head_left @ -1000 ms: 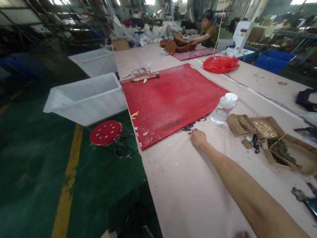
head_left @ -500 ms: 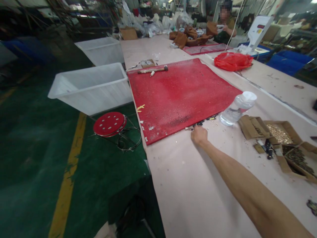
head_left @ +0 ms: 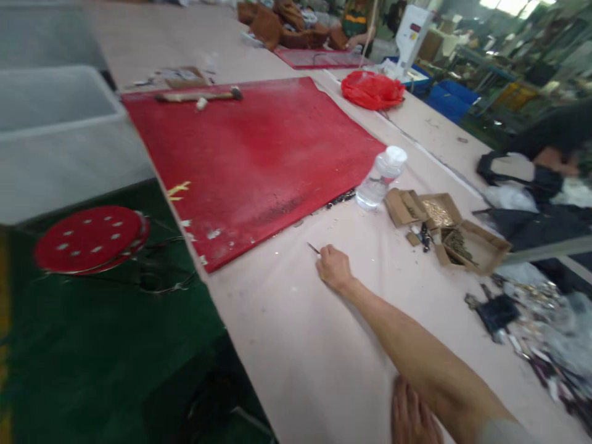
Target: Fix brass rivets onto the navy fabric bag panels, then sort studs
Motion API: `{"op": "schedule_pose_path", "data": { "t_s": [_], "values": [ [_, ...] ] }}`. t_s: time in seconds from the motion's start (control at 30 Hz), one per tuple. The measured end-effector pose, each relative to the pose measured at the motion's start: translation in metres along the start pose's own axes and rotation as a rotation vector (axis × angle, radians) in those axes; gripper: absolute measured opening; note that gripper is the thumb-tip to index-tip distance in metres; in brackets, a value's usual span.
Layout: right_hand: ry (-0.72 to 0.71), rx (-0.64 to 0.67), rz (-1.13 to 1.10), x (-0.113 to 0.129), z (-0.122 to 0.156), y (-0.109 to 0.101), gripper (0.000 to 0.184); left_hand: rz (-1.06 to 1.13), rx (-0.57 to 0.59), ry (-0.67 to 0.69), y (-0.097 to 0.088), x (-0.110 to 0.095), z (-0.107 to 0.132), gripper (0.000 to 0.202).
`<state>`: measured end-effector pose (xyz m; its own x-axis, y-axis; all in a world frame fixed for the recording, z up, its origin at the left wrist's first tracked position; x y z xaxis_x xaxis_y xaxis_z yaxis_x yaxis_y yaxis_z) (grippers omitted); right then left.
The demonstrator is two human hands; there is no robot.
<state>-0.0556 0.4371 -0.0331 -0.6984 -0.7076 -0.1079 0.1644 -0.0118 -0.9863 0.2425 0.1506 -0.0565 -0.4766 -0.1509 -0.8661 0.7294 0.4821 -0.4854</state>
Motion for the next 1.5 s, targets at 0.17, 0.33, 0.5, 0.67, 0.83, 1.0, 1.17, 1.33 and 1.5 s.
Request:
{"op": "schedule_pose_path", "data": {
  "t_s": [0.17,0.33,0.5,0.67,0.83,1.0,1.17,1.33,1.5],
  "values": [
    [0.581,0.092,0.033,-0.151,0.035,-0.007,0.030,-0.016,0.043,0.047,0.011,-0.014,-0.015,0.050],
    [0.168,0.195,-0.010,-0.164,0.131,0.004,0.025,0.011,0.187,0.081,0.009,-0.032,-0.039,0.044],
    [0.463,0.253,0.058,-0.259,0.173,0.006,0.029,0.060,0.237,0.123,0.031,-0.040,-0.049,0.045],
    [0.579,0.210,0.035,-0.321,0.273,0.011,0.027,0.040,0.229,0.167,0.042,-0.051,-0.054,0.044],
    [0.387,0.429,-0.049,-0.302,0.441,0.055,0.016,0.005,0.215,0.186,0.052,-0.061,-0.056,0.043],
    [0.794,0.514,0.071,-0.427,0.551,0.047,0.025,-0.104,0.236,0.203,0.066,-0.074,-0.052,0.043],
    [0.840,0.478,-0.005,-0.459,0.598,0.043,0.021,-0.176,0.246,0.239,0.074,-0.090,-0.050,0.045],
    [0.781,0.436,-0.199,-0.455,0.613,0.054,0.014,-0.198,0.240,0.273,0.079,-0.103,-0.047,0.045],
    [1.084,0.214,-0.253,-0.537,0.630,0.038,0.021,-0.268,0.209,0.322,0.084,-0.114,-0.044,0.043]
  ]
}}
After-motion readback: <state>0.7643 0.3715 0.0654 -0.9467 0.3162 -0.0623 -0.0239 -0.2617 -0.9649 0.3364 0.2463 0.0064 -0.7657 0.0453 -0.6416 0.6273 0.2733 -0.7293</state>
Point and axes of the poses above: each hand's wrist, its own z-axis away from the middle knuckle, its own y-axis out of the palm, x = y × z, the point moved 6 cm from there along -z, towards the middle knuckle, and after that the axes turned 15 degrees about z, right-handed, at the moved point
